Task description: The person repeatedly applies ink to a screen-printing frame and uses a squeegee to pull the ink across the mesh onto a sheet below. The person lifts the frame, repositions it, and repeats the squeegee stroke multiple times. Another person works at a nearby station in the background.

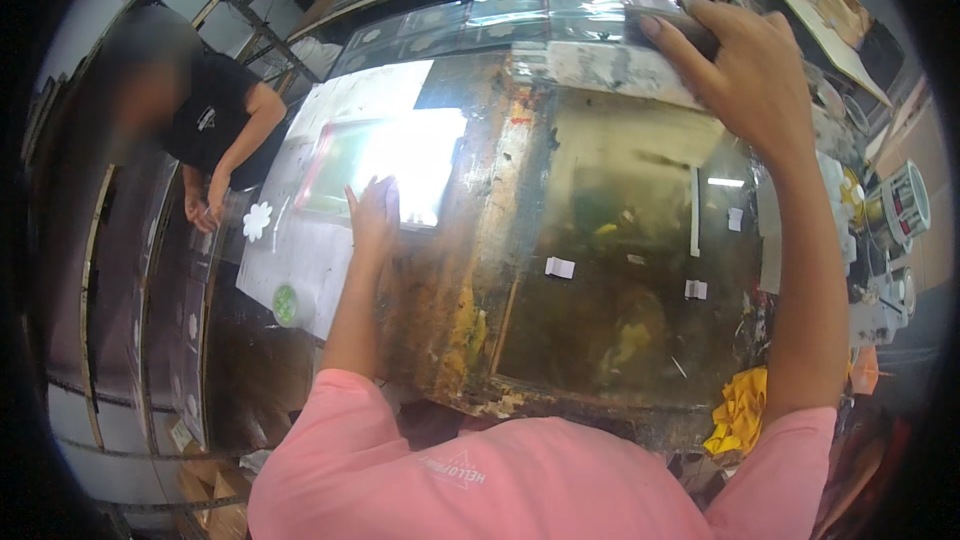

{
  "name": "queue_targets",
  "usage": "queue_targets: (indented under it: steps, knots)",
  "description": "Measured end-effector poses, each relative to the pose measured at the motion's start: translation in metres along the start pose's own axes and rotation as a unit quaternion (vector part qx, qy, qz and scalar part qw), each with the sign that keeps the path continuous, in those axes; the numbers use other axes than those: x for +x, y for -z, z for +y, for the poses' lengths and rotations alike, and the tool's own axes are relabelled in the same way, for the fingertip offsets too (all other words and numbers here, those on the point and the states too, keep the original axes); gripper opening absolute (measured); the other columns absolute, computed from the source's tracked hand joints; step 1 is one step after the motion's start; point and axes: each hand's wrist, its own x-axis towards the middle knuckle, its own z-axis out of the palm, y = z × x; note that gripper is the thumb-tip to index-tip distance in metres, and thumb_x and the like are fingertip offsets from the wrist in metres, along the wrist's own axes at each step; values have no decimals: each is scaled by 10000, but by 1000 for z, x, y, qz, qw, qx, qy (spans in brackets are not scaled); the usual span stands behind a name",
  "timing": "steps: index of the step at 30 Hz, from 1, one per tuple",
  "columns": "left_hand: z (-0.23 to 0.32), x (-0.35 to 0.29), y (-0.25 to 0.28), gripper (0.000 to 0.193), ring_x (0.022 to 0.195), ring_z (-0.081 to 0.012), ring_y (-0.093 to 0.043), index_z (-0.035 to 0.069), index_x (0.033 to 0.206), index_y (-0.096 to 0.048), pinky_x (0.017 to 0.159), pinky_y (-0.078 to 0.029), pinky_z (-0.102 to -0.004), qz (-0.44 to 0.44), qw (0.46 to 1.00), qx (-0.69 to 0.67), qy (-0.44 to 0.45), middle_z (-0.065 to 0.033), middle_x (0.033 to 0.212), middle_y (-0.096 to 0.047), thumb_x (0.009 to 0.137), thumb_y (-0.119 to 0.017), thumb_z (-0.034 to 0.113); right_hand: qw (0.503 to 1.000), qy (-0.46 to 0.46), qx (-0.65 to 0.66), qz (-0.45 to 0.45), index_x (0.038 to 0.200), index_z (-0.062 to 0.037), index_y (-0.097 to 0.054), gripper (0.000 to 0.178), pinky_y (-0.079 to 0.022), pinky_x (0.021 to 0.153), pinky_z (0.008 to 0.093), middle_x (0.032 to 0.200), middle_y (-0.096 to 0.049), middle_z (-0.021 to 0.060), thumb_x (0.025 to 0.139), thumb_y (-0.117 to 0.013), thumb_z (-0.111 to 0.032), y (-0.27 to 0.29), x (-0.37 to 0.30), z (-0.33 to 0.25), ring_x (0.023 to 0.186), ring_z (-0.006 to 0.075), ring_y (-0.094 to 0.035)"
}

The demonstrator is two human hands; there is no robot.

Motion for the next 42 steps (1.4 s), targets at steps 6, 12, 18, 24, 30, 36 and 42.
queue_targets:
  steps: [6, 12, 18, 24, 30, 36, 42]
  knots:
    - [144, -23, -5, 798, 1524, -419, -435, 64, 1505, -601, 1252, -125, -734, -115, 983, -41, -138, -202, 1566, -571, 1059, -413, 699, 999, -19, -12, -38, 956, -20, -759, 621, -437, 861, 452, 826, -712, 178, 994, -626, -625, 3, 0, 3, 821, 383, -653]
    - [265, -57, -57, 1216, 1600, -520, -228, 92, 1628, -464, 1292, -83, -681, -120, 953, -57, -272, -264, 1729, -302, 788, -559, 966, 998, 27, -45, -41, 1011, -31, -766, 630, -452, 884, 468, 808, -718, 193, 986, -630, -645, 5, -22, -3, 841, 376, -698]
    - [346, -65, -71, 1303, 1593, -545, -221, 28, 1608, -477, 1245, 20, -758, -102, 939, -114, -307, -295, 1715, -304, 747, -524, 1006, 995, -13, 4, -99, 812, -18, -756, 681, -456, 869, 530, 740, -719, 212, 1009, -549, -636, 14, 6, 5, 778, 392, -719]
    - [370, -81, -80, 1276, 1595, -545, -201, 33, 1588, -508, 1223, 29, -790, -89, 935, -139, -315, -294, 1693, -338, 761, -489, 1004, 992, -2, -26, -123, 800, 3, -762, 696, -493, 893, 531, 728, -720, 218, 1026, -519, -609, 5, 16, 15, 755, 395, -714]
    - [371, -80, -77, 1225, 1559, -555, -276, 34, 1571, -531, 1221, -5, -793, -59, 932, -143, -327, -315, 1667, -365, 785, -514, 973, 995, -1, -1, -100, 811, 22, -754, 699, -506, 910, 518, 762, -729, 219, 1020, -513, -600, 12, 23, 16, 796, 371, -722]
    - [369, -81, -84, 1210, 1544, -564, -305, 40, 1583, -517, 1246, -61, -750, -61, 926, -169, -332, -359, 1645, -368, 785, -569, 948, 996, -17, -28, -83, 814, 20, -753, 710, -508, 919, 507, 764, -726, 214, 1019, -504, -613, 19, 18, 6, 796, 361, -717]
    - [371, -82, -88, 1205, 1552, -553, -302, 55, 1600, -496, 1271, -110, -704, -36, 924, -180, -336, -343, 1649, -373, 795, -557, 950, 994, -33, -39, -96, 826, 10, -765, 724, -499, 884, 504, 744, -715, 205, 1017, -511, -641, 3, 20, 12, 772, 354, -702]
